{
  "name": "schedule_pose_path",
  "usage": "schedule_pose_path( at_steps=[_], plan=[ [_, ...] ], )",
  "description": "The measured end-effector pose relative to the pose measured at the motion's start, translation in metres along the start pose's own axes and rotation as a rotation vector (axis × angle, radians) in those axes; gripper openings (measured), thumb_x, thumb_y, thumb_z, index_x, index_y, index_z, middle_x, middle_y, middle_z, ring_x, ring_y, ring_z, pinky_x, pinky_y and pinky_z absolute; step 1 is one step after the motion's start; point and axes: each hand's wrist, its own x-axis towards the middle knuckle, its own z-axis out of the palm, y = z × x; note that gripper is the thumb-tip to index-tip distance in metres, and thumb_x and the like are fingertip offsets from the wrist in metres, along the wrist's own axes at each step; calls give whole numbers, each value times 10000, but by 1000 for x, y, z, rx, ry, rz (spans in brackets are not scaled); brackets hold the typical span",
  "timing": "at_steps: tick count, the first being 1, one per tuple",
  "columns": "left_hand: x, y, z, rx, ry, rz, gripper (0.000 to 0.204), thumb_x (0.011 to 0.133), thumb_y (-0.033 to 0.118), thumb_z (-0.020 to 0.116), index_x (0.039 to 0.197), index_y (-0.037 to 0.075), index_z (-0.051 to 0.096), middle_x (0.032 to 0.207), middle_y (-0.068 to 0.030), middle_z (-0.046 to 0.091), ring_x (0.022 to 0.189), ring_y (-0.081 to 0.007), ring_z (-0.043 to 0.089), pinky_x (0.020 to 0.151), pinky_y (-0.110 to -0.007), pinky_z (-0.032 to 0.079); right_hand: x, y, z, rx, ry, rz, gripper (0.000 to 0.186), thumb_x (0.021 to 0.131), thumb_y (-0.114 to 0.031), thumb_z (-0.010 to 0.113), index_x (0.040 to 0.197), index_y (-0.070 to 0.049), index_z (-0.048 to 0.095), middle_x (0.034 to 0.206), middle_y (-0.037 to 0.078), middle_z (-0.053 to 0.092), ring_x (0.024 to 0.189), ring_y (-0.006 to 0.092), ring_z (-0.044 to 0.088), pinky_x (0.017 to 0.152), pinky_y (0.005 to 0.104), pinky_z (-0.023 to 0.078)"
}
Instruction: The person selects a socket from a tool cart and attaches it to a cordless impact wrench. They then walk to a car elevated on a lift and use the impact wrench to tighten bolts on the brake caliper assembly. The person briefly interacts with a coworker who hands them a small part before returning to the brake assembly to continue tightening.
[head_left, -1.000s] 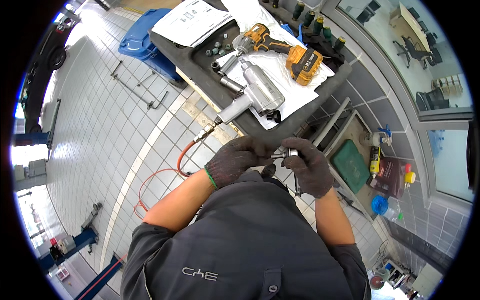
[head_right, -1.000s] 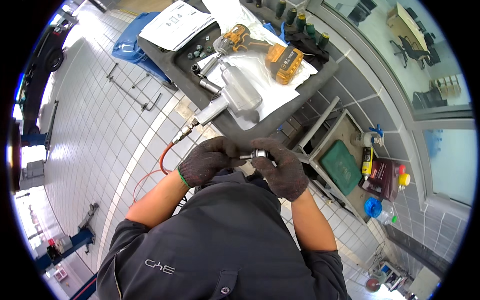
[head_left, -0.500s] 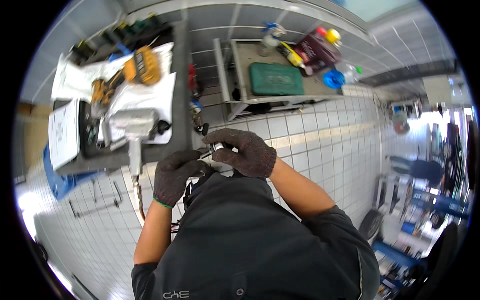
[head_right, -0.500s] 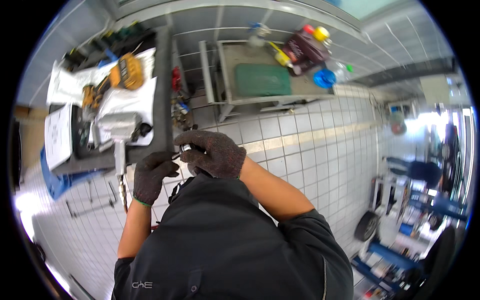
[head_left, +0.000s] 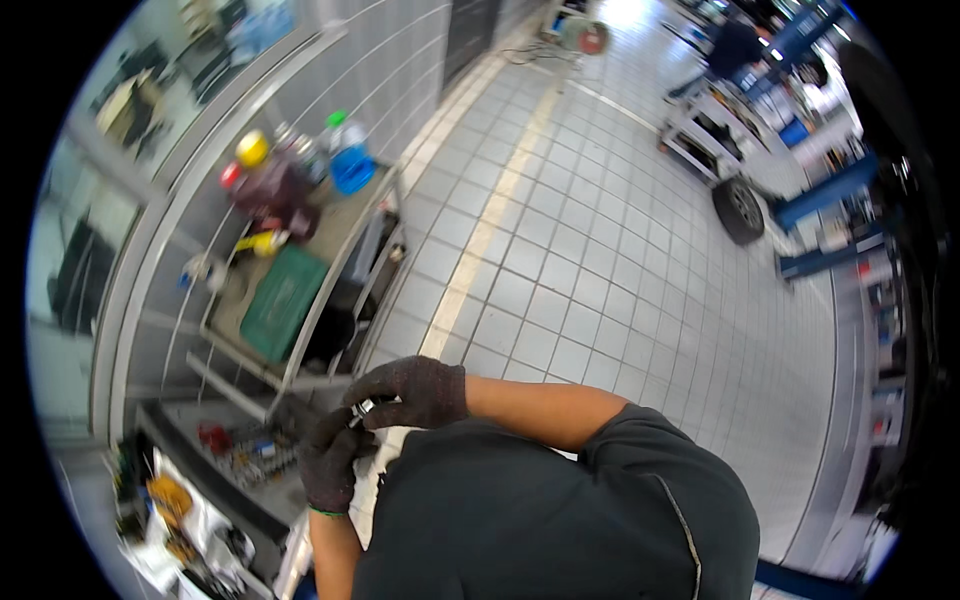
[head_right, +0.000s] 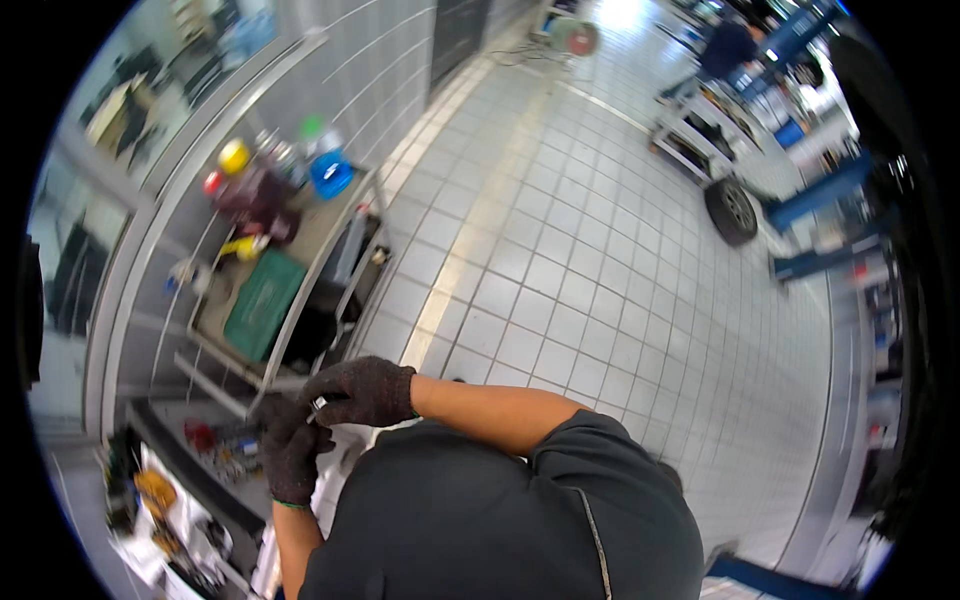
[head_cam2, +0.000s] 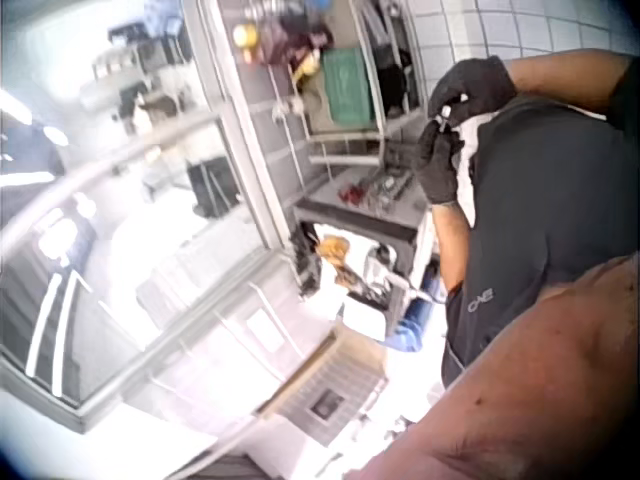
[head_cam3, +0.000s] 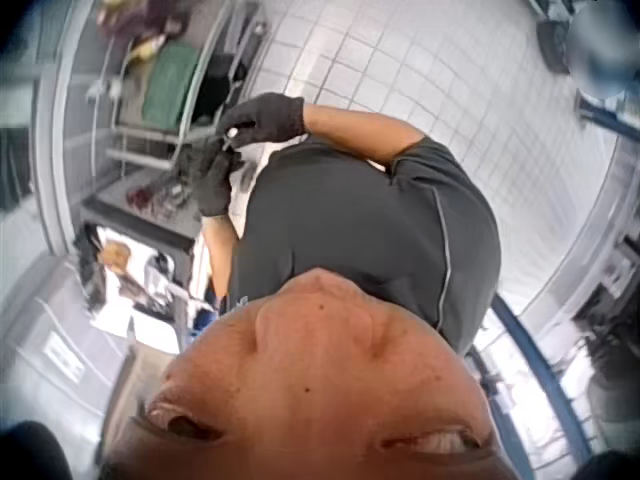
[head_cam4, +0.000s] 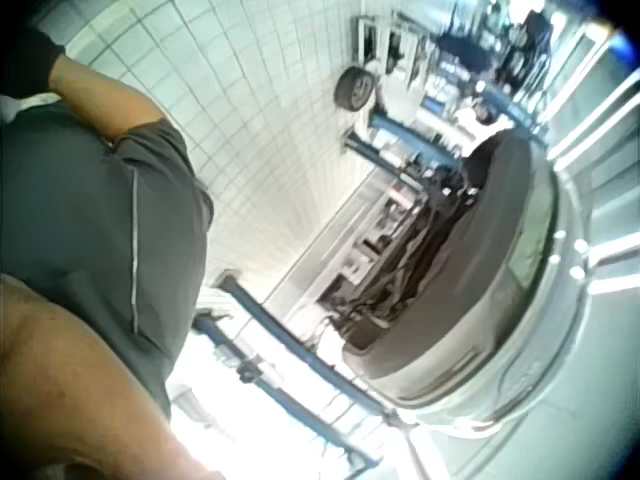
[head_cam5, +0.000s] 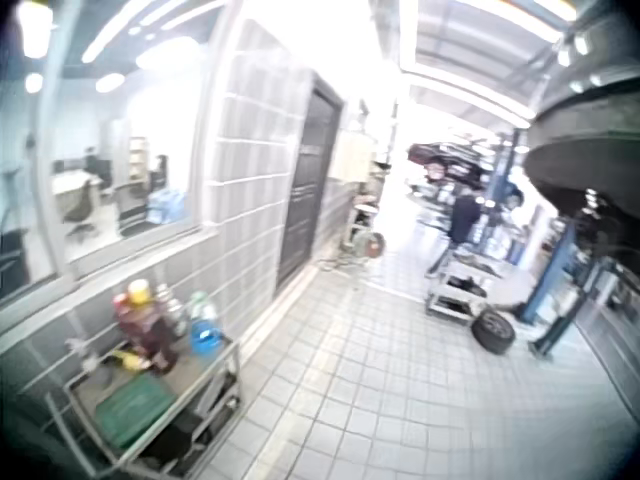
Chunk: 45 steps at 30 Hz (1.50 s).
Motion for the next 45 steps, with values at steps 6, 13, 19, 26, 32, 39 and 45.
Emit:
schedule_pose_path(
  at_steps=[6,13,19,26,32,39,45],
  plan=[
    [120,-11,155,-50,-213,-94,522,1006,209,682,1398,-119,578,991,-153,736,718,-214,687,630,-363,576,-91,38,-145,-120,215,209,475,990,-414,701,1381,-146,689,1281,122,742,1207,306,695,1035,440,540],
    [257,-6,316,51,-508,-322,406,1057,285,642,1287,-44,704,890,-84,719,611,-141,603,561,-292,478,-179,101,-283,-167,525,240,382,997,-338,699,1341,-174,709,1201,85,759,1112,293,714,977,440,561],
    [385,8,477,301,-731,-203,487,1074,270,615,1419,-75,605,917,-86,707,727,-164,647,670,-317,543,-224,152,-417,-230,748,308,363,986,-341,719,1316,-191,716,1120,91,764,1041,319,722,934,462,574],
    [520,52,705,375,-992,-318,375,967,73,718,1299,-85,644,1135,-187,753,965,-245,747,842,-372,610,-295,205,-583,-255,1111,508,400,972,-301,762,1324,-113,734,1191,132,762,1069,309,726,925,433,575],
    [611,67,892,466,-1212,-281,427,952,56,735,1329,-109,623,1171,-217,743,995,-282,758,889,-407,638,-349,251,-716,-249,1403,545,394,956,-236,756,1318,-86,717,1159,145,768,1022,310,745,878,419,603],
    [694,31,1124,630,-1280,-262,360,997,79,696,1316,-84,660,1050,-170,749,879,-237,756,785,-374,643,-468,359,-885,-140,1533,507,411,981,-332,778,1342,-142,727,1147,105,779,1000,271,751,873,406,604],
    [758,21,1296,683,-1270,-232,374,1087,315,550,1051,-23,707,697,-73,667,595,-171,650,593,-311,523,-567,407,-1056,-342,1399,402,387,971,-332,779,1302,-135,739,1049,97,763,960,281,744,846,413,598]
  ],
)
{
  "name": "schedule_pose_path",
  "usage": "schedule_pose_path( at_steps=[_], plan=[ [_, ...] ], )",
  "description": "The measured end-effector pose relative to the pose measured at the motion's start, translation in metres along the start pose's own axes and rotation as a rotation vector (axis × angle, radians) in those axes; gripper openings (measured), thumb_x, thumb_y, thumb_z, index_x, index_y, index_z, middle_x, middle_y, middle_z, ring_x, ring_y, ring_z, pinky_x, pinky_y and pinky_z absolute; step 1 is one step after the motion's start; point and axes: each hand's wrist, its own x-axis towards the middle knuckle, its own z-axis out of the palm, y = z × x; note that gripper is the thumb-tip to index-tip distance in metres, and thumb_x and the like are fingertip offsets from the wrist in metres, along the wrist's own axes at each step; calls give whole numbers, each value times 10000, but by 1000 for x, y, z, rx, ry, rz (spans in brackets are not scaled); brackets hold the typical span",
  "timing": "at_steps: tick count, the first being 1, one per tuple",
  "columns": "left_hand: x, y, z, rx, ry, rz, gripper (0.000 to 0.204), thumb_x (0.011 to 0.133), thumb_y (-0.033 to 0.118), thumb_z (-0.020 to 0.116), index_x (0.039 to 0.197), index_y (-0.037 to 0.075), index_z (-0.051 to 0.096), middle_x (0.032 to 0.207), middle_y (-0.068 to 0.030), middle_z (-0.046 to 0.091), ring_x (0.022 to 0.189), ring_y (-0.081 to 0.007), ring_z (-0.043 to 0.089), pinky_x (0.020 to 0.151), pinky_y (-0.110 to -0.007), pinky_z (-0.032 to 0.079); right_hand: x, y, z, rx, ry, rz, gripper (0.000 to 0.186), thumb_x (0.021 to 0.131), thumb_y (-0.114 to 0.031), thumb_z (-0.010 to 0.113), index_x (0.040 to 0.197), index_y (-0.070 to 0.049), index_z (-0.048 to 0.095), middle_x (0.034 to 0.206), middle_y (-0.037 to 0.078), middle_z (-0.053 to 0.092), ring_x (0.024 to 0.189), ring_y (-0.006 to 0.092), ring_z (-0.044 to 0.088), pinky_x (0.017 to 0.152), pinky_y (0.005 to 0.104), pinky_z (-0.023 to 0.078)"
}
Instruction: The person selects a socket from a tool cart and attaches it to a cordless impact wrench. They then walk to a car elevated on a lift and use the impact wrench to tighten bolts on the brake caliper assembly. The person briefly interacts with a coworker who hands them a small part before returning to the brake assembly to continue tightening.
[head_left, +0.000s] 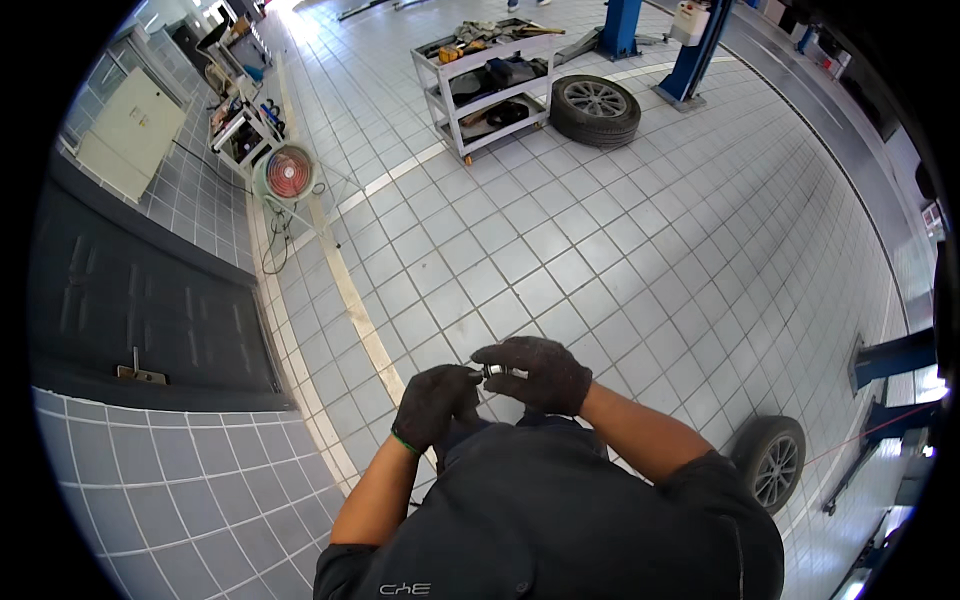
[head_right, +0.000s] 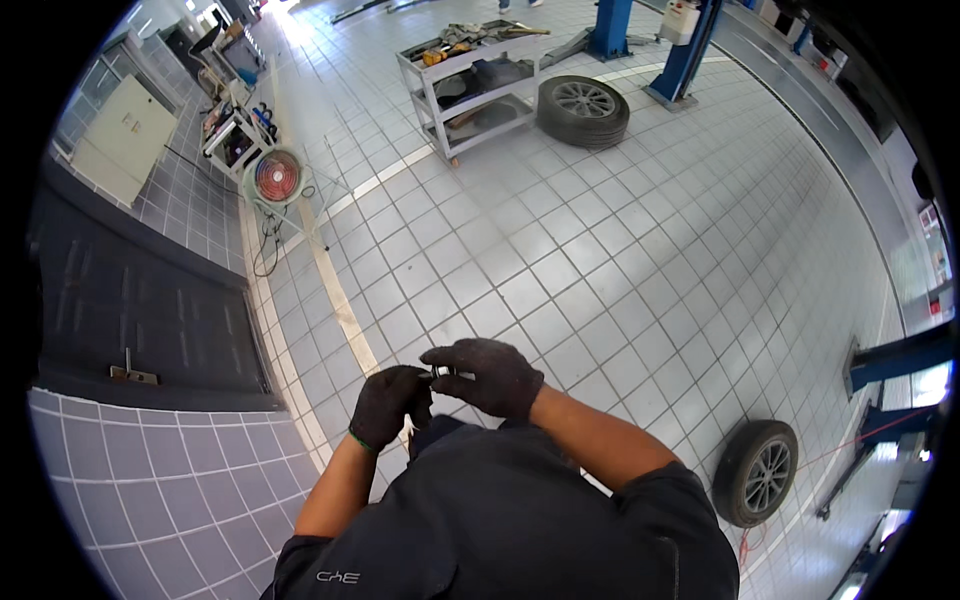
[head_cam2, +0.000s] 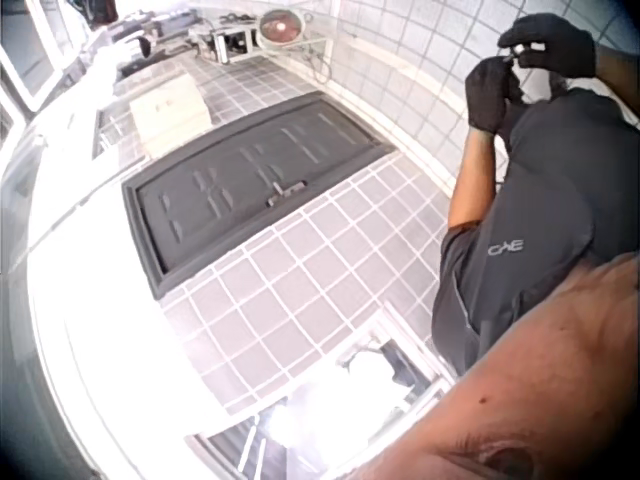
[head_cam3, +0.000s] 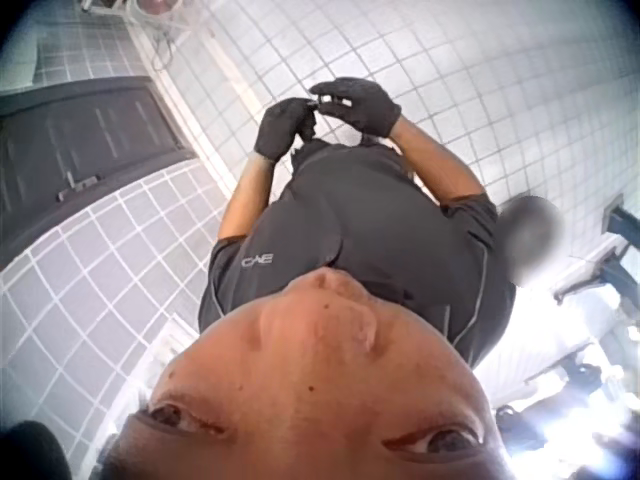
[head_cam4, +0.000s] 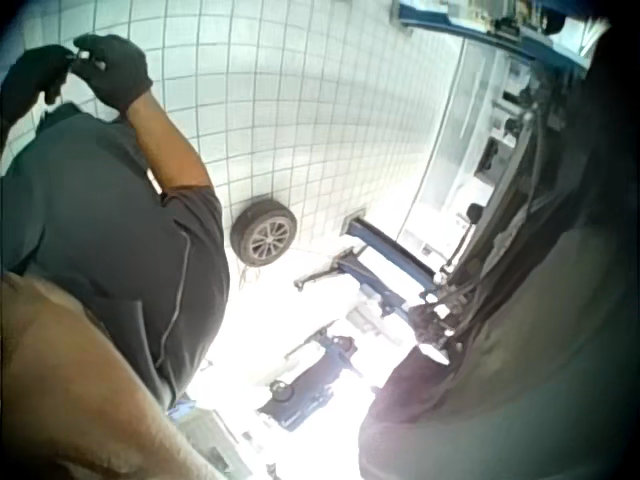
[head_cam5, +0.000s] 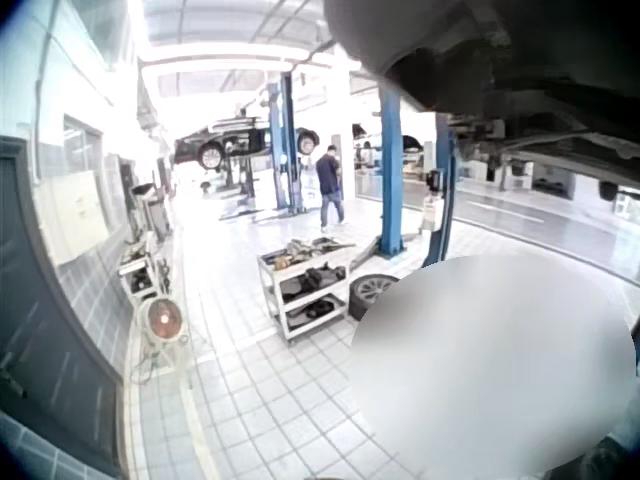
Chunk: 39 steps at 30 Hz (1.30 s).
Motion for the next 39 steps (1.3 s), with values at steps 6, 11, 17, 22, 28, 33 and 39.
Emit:
schedule_pose_path(
  at_steps=[6,11,17,22,28,33,39],
  plan=[
    [166,64,-47,-15,-49,-49,361,1094,307,534,1067,-6,712,770,-67,679,617,-141,608,608,-290,491,156,86,-66,-59,-81,-29,372,920,-284,805,1264,-153,748,1025,80,772,914,278,732,811,424,596],
    [322,114,-103,-112,-42,19,340,1033,169,638,1259,-81,679,975,-112,734,799,-172,689,721,-325,563,295,159,-102,-81,-87,121,379,916,-256,819,1267,-134,742,1065,82,774,945,286,739,832,411,601],
    [502,230,-169,46,-175,54,368,992,148,707,1274,-88,696,1158,-167,767,1052,-251,756,915,-357,607,449,241,-155,-15,144,185,379,928,-230,802,1281,-106,736,1097,140,774,1006,331,746,875,434,605],
    [642,292,-186,-27,-121,99,285,1013,51,653,1261,-81,700,1137,-175,772,995,-245,768,923,-354,617,557,311,-209,-50,266,171,391,924,-243,810,1284,-109,737,1104,135,777,993,327,750,853,435,608],
    [813,347,-191,-161,-72,113,399,940,-78,694,1332,-86,616,1221,-212,745,1139,-299,737,995,-393,613,678,425,-290,63,226,243,418,883,-172,826,1287,-115,737,1109,130,770,998,324,741,853,435,602],
    [928,413,-188,-210,103,99,422,988,36,688,1371,-100,572,1171,-223,753,1109,-306,747,1009,-410,609,785,503,-363,31,175,85,416,881,-198,838,1277,-116,743,1071,127,770,977,331,740,845,433,593],
    [1058,466,-227,-58,-88,-68,369,1026,168,657,1277,-102,630,1079,-179,752,991,-229,741,881,-368,613,897,575,-428,26,76,87,471,832,-170,871,1278,-103,734,1026,129,766,937,341,734,835,434,598]
  ],
)
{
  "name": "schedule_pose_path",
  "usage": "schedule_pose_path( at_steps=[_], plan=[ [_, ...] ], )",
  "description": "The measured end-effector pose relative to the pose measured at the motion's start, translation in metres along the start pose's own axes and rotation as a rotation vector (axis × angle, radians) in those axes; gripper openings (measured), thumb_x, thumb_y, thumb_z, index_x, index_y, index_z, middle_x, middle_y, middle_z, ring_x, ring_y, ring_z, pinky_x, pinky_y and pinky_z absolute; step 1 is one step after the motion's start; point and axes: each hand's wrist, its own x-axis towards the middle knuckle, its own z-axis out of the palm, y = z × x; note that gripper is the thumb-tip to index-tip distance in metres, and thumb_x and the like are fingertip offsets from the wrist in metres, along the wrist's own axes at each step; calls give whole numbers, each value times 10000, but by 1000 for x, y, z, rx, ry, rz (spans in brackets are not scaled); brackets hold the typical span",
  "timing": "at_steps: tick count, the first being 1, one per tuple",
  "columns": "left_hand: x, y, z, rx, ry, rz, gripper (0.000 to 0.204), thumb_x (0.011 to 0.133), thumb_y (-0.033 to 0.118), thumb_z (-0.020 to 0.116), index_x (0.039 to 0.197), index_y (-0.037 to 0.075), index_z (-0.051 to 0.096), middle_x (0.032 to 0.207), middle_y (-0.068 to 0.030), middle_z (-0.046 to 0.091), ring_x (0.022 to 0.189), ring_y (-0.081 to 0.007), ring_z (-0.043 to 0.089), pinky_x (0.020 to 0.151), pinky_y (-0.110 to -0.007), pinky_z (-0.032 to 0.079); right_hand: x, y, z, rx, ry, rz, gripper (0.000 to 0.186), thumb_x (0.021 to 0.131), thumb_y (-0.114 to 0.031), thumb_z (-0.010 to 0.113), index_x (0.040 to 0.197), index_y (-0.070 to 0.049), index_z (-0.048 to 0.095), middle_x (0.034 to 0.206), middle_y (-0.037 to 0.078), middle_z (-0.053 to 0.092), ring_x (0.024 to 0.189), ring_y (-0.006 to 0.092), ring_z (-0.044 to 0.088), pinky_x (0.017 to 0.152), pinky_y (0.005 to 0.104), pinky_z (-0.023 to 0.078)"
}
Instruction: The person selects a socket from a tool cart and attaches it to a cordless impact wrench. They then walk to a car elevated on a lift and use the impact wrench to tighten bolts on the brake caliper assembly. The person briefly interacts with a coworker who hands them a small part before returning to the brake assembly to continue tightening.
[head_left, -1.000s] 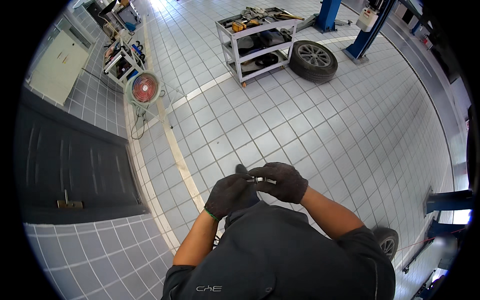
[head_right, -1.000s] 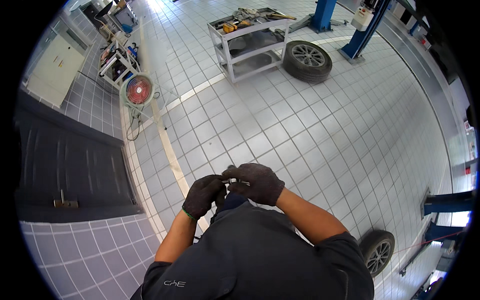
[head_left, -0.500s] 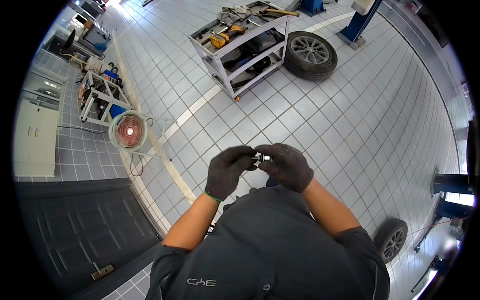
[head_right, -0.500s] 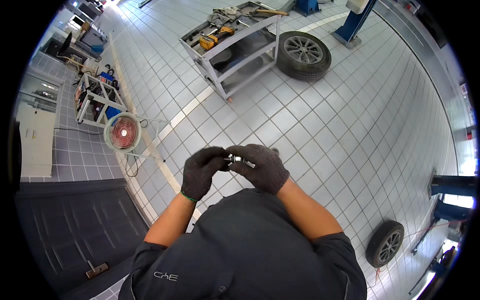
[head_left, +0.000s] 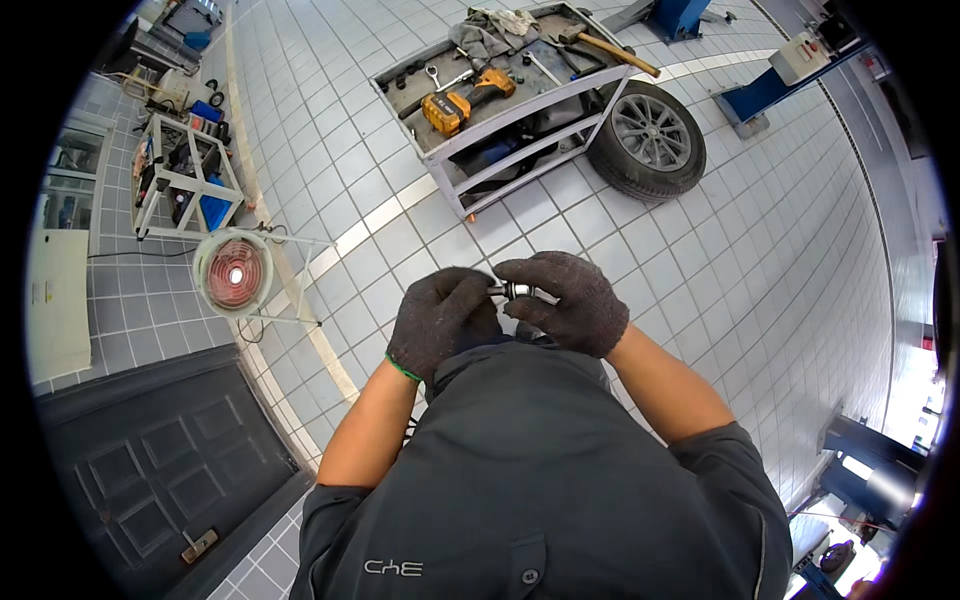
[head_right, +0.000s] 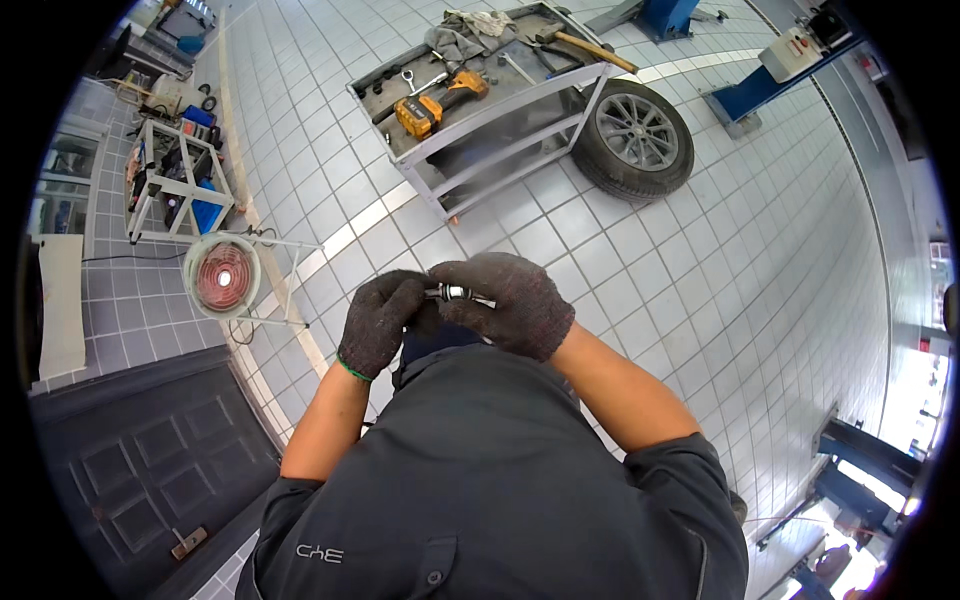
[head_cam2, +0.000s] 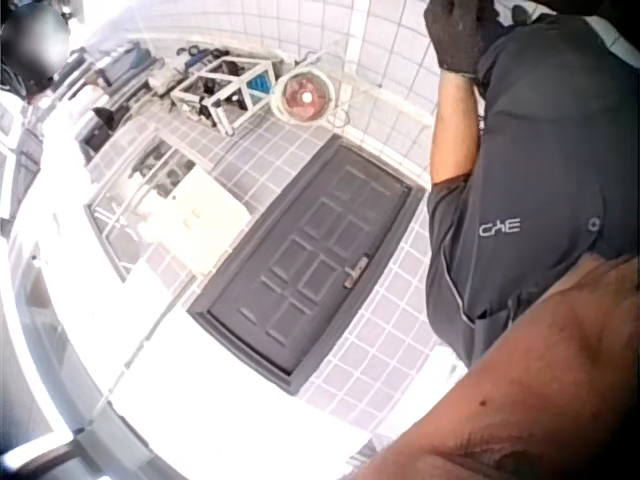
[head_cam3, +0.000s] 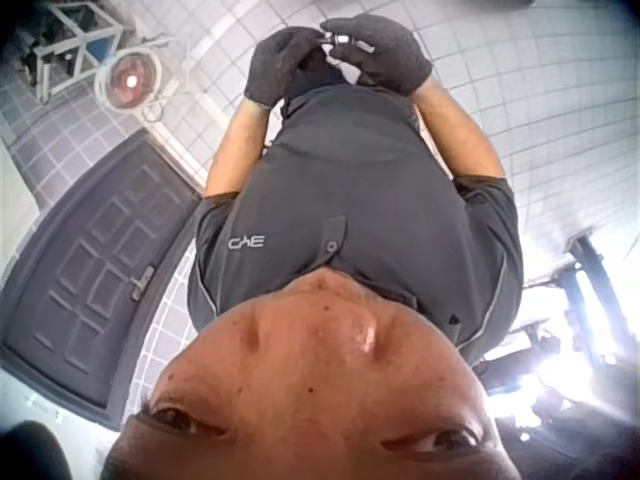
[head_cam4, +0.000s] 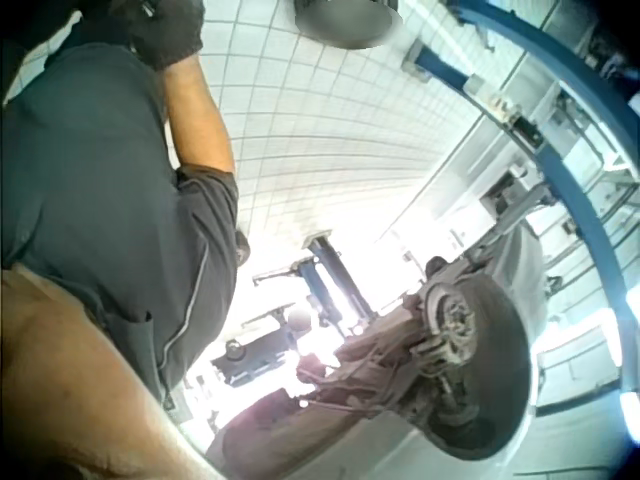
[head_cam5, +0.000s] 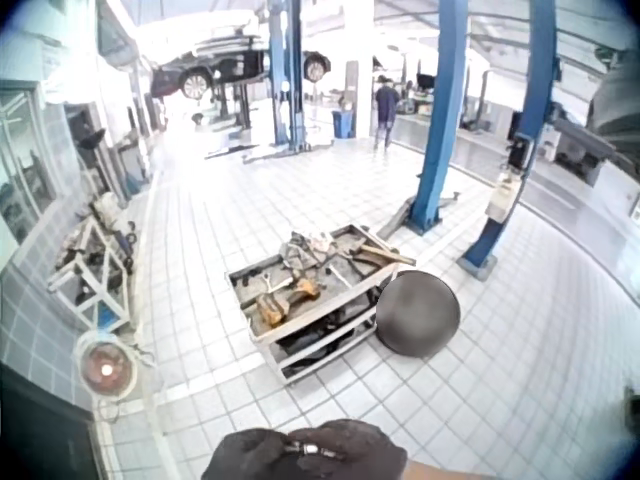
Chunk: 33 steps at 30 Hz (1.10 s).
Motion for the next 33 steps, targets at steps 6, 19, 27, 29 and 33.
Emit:
schedule_pose_path(
  at_steps=[6,19,27,29,33],
  plan=[
    [113,38,-34,25,47,143,248,909,-70,707,1155,-38,707,1108,-140,737,1009,-220,718,918,-358,580,102,71,-16,-24,92,60,433,855,-173,854,1269,-108,747,1070,130,766,992,362,725,872,448,580],
    [350,160,-63,315,-334,-45,252,973,170,666,1152,4,731,1001,-158,728,931,-230,724,829,-370,586,242,164,-100,-104,180,231,403,839,-164,842,1219,-66,751,1046,137,767,978,343,729,837,440,585],
    [453,180,11,297,-285,-155,377,910,29,709,1274,-38,639,1049,-115,734,1017,-209,735,879,-344,586,249,271,-189,-40,189,202,468,856,-135,863,1295,-56,722,1087,159,767,957,329,746,834,413,588],
    [476,183,32,164,-335,-370,388,899,15,721,1275,-34,640,1048,-106,737,1017,-196,731,870,-331,583,251,292,-221,-43,149,215,469,856,-139,863,1297,-60,723,1079,158,765,950,329,743,828,415,584],
    [540,160,66,189,-260,11,522,943,21,712,1447,4,576,1123,-119,740,1069,-176,708,903,-330,582,255,330,-282,-55,121,273,462,851,-136,861,1286,-57,729,1052,152,759,944,328,739,818,422,582]
  ],
)
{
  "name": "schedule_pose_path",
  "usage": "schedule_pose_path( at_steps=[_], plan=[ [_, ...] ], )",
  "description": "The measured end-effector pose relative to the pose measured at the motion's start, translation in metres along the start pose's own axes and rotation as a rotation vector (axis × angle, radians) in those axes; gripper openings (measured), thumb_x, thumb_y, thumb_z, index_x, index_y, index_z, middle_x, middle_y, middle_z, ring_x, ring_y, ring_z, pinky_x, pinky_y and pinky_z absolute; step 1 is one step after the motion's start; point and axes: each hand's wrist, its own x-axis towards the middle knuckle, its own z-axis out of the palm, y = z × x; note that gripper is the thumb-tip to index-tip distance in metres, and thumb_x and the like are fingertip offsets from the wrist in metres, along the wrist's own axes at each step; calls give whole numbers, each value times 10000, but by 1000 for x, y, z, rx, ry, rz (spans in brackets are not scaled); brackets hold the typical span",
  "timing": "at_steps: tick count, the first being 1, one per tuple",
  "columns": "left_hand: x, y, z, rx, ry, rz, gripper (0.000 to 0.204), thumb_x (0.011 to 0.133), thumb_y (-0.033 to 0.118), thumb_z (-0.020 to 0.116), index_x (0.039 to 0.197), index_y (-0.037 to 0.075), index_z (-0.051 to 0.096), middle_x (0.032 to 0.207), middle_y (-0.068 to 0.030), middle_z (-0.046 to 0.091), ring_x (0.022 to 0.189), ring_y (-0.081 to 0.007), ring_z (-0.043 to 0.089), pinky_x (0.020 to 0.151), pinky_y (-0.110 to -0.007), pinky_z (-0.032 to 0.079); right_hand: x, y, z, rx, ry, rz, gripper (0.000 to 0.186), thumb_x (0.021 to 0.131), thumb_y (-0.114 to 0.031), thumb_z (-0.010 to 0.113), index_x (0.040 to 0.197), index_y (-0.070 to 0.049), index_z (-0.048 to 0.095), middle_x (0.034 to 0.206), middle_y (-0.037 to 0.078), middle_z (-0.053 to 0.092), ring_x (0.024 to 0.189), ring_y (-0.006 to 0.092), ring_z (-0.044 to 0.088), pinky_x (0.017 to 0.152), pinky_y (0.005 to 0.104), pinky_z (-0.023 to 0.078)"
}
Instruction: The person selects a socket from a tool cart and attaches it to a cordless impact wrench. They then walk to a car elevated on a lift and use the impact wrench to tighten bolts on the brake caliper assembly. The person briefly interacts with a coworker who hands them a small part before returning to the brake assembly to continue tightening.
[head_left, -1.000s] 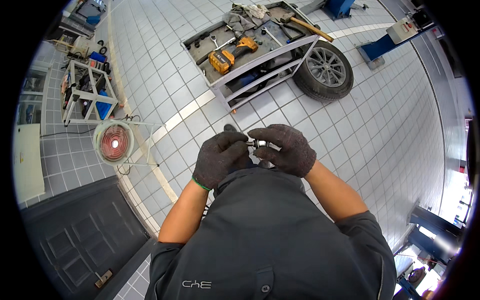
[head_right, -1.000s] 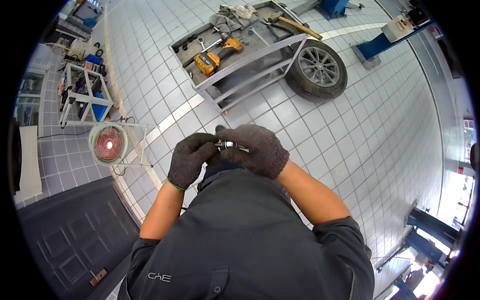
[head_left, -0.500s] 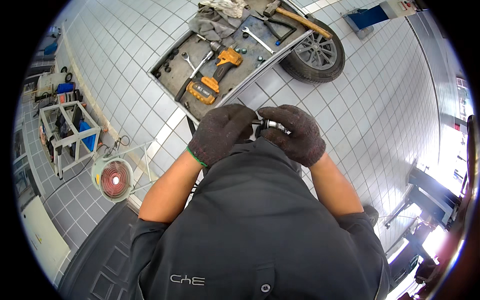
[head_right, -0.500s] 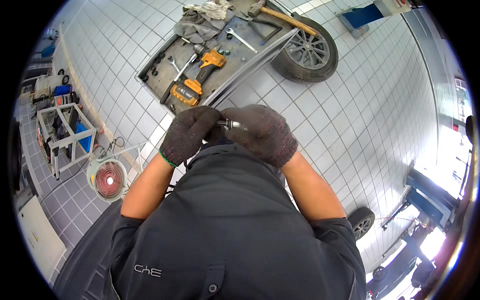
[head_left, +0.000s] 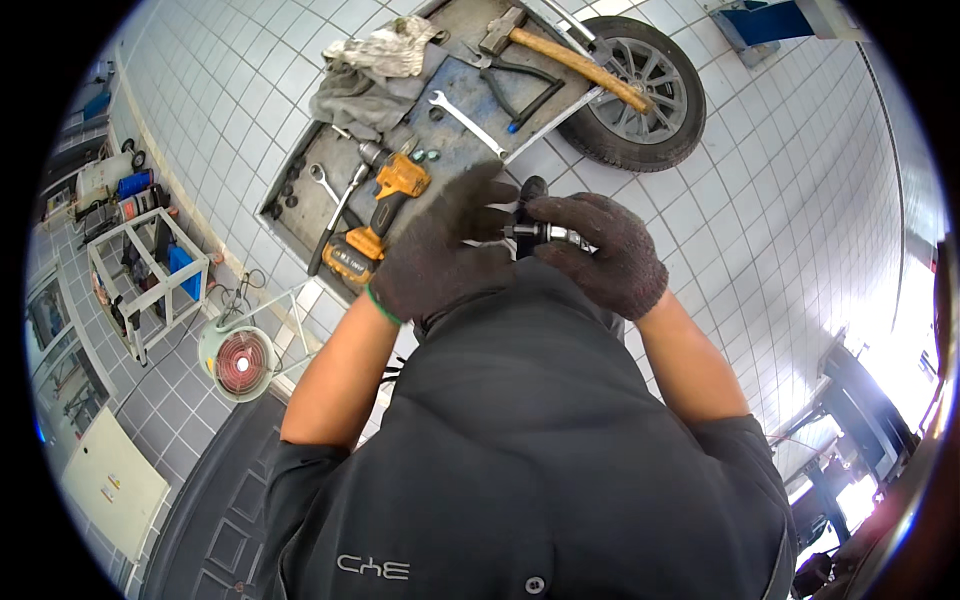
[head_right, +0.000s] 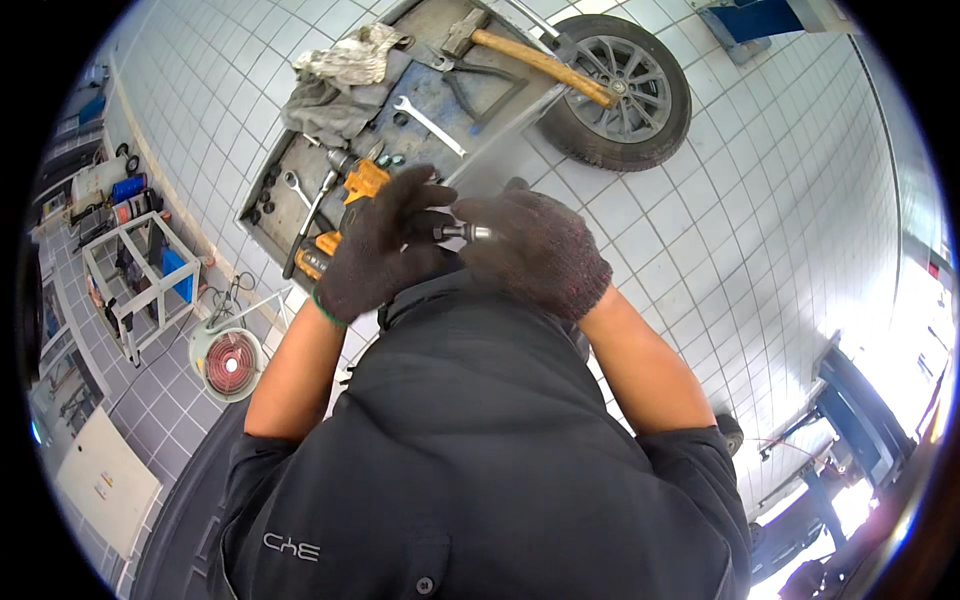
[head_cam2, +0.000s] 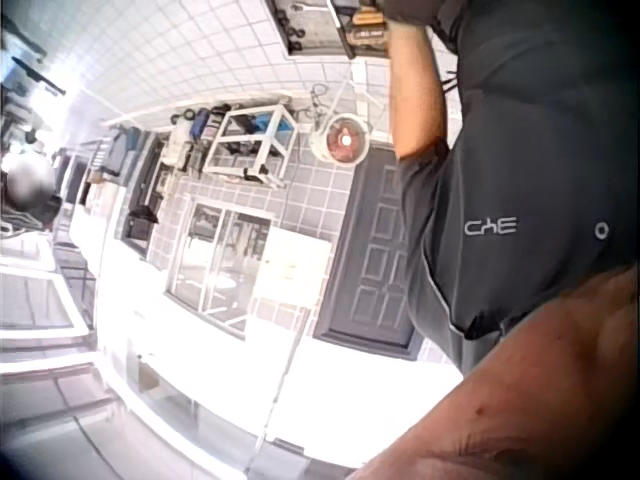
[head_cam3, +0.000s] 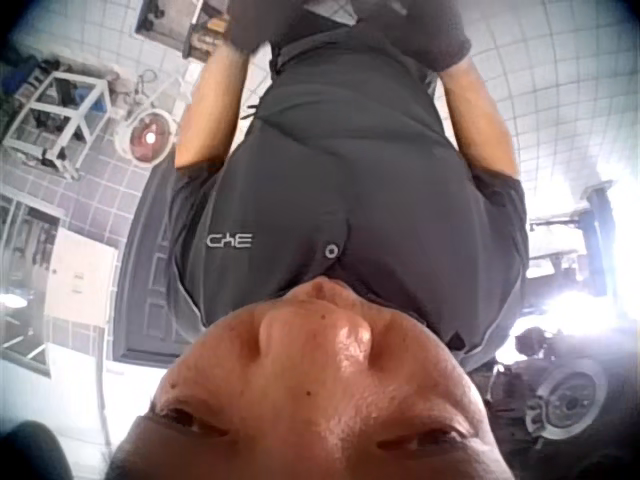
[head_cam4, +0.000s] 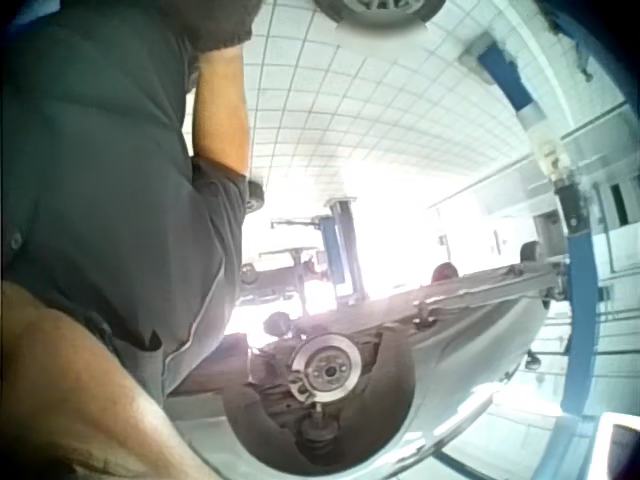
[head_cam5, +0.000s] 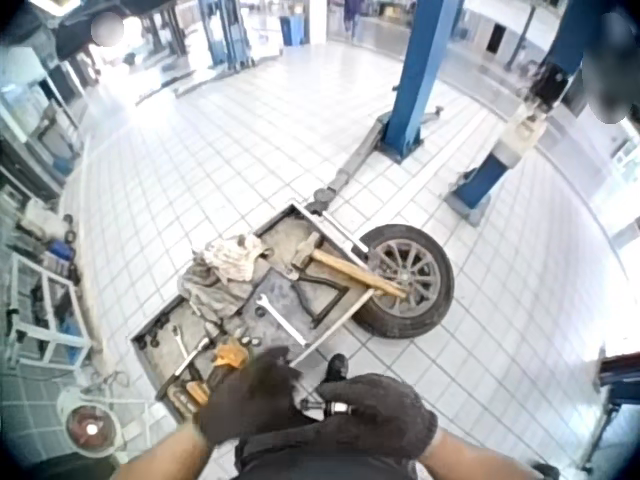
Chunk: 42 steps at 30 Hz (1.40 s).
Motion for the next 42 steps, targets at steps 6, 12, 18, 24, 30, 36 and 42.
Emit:
schedule_pose_path(
  at_steps=[6,12,18,24,30,36,42],
  plan=[
    [154,-99,-60,1324,-103,166,398,926,217,669,1318,182,735,1269,-136,704,1107,-383,710,945,-487,573,-6,39,-52,-36,-11,193,472,811,-125,870,1260,-61,742,1081,154,765,983,331,739,838,425,589],
    [215,-127,-32,1472,-425,193,382,940,165,630,1304,200,744,1263,-138,665,1145,-372,699,991,-488,566,-26,56,-78,-68,86,251,475,813,-125,876,1260,-42,739,1117,153,765,1006,317,743,873,410,591],
    [216,-121,-23,1606,-485,195,268,942,161,629,1172,131,763,1214,-129,671,1160,-354,691,976,-485,565,-25,64,-94,53,185,382,424,891,-55,799,1304,-14,713,1146,152,759,1048,251,742,904,367,587],
    [209,-128,-28,1538,-448,311,370,962,178,625,1323,137,699,1281,-161,670,1157,-363,695,980,-491,565,-22,76,-95,293,195,420,431,973,-19,712,1391,45,632,1315,165,697,1130,212,709,950,357,608],
    [218,-139,-24,1554,-428,306,297,890,141,648,1163,137,767,1197,-164,678,1094,-379,701,946,-508,569,-14,74,-98,281,228,416,442,922,-60,776,1353,-18,689,1257,137,739,1124,207,722,977,365,581],
    [201,-118,-34,1562,-180,395,189,899,203,693,1058,121,753,1129,-102,728,1056,-350,704,909,-489,572,-20,73,-101,398,283,437,416,917,-92,798,1322,-35,720,1206,124,748,1091,204,721,967,352,563],
    [137,7,-22,378,213,280,216,986,96,689,1192,40,724,995,-93,756,937,-210,722,870,-390,566,-1,67,-113,560,177,346,427,974,-118,735,1382,-21,653,1228,95,731,1070,179,693,942,330,556]
  ],
)
